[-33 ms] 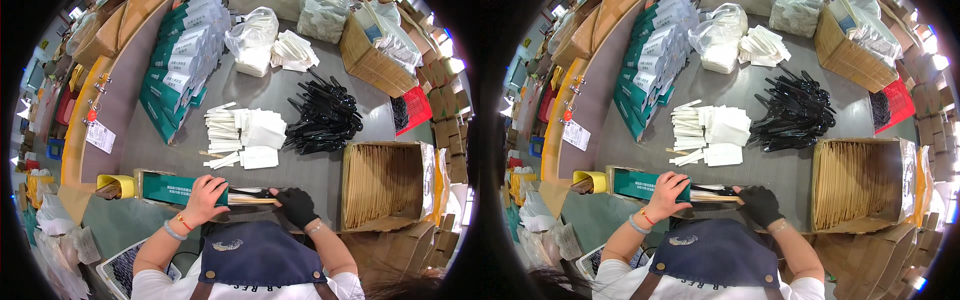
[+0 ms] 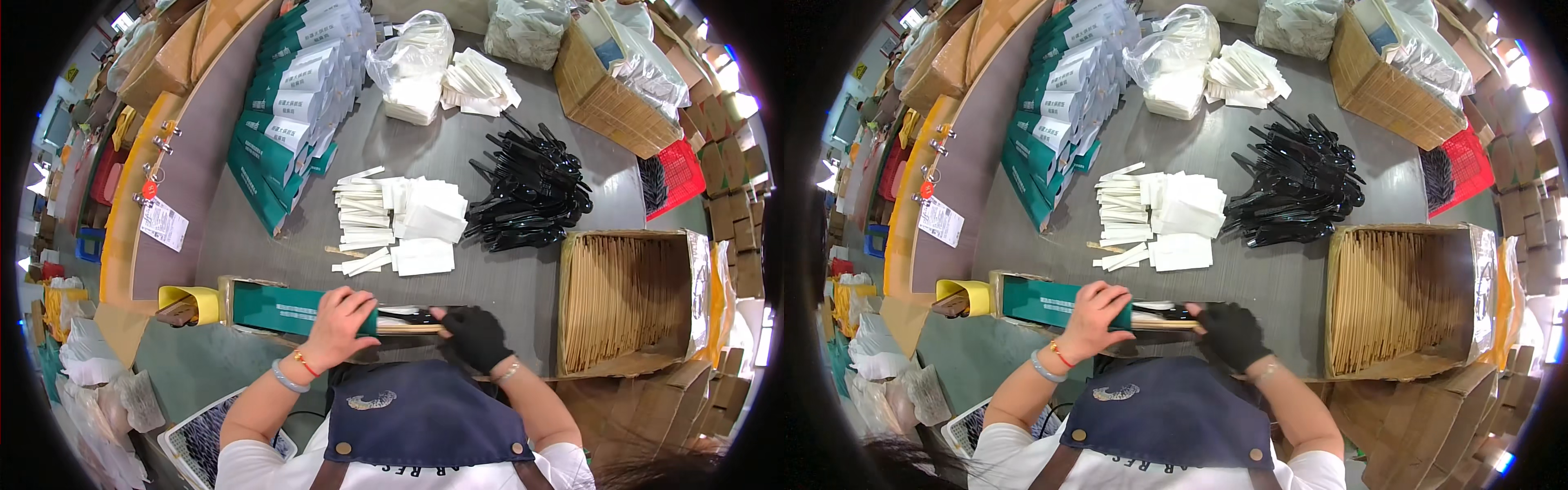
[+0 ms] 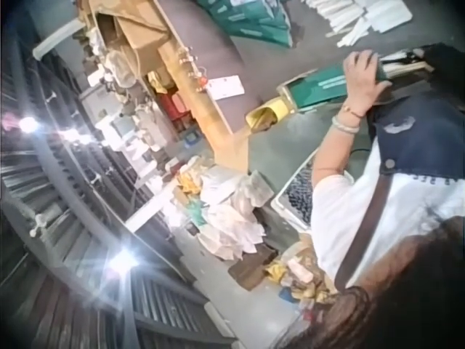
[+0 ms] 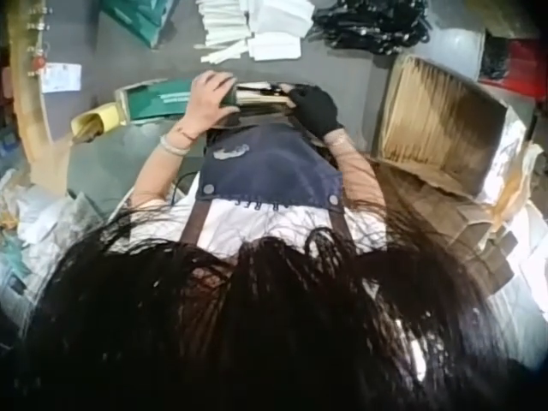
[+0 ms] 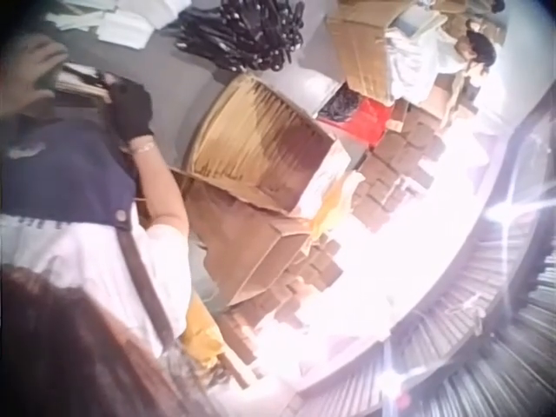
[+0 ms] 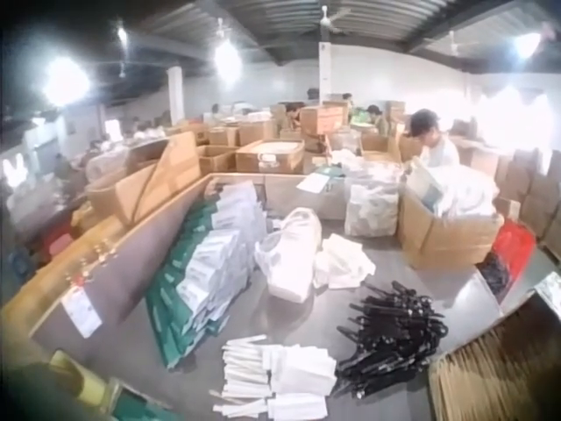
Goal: Manually inserting pairs of wooden chopsticks into individual paper sleeves and organizing them into a product box.
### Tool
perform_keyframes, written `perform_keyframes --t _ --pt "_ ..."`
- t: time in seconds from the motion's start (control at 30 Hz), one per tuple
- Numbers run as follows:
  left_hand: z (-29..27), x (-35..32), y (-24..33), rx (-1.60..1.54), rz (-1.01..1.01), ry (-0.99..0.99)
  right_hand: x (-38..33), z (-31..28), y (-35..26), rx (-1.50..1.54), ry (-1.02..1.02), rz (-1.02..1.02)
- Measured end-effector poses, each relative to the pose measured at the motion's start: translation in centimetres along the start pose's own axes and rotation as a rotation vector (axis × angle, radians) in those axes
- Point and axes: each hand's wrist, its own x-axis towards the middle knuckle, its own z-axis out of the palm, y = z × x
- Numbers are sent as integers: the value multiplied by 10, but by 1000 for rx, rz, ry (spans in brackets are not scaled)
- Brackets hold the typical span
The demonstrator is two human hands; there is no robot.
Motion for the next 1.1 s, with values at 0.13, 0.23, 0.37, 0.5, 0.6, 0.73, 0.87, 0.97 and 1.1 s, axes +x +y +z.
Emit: perform_keyframes --t 0.13,0.23,0.37,0.5,0.6,0.73,0.87,0.97,1.1 --pt "13 20 22 -17 35 -5 22 12 -33 414 290 -114" --pt "9 21 22 4 10 -21 -1 -1 -2 362 175 186" --pt "20 29 25 13 49 -18 21 1 -40 662 76 353" --pt "6 42 24 105 146 -25 25 13 -50 796 297 190" --pt "9 47 24 168 179 -219 25 -16 -31 89 288 -1" --pt "-30 69 27 206 232 -337 22 -27 -18 71 224 -15" --pt "-78 74 -38 108 250 -122 5 -69 -2 14 350 61" --pt "-80 45 -57 450 -50 125 -2 -73 -3 -35 310 209" --pt "4 3 -6 135 -386 173 -3 -66 -16 -63 208 171"
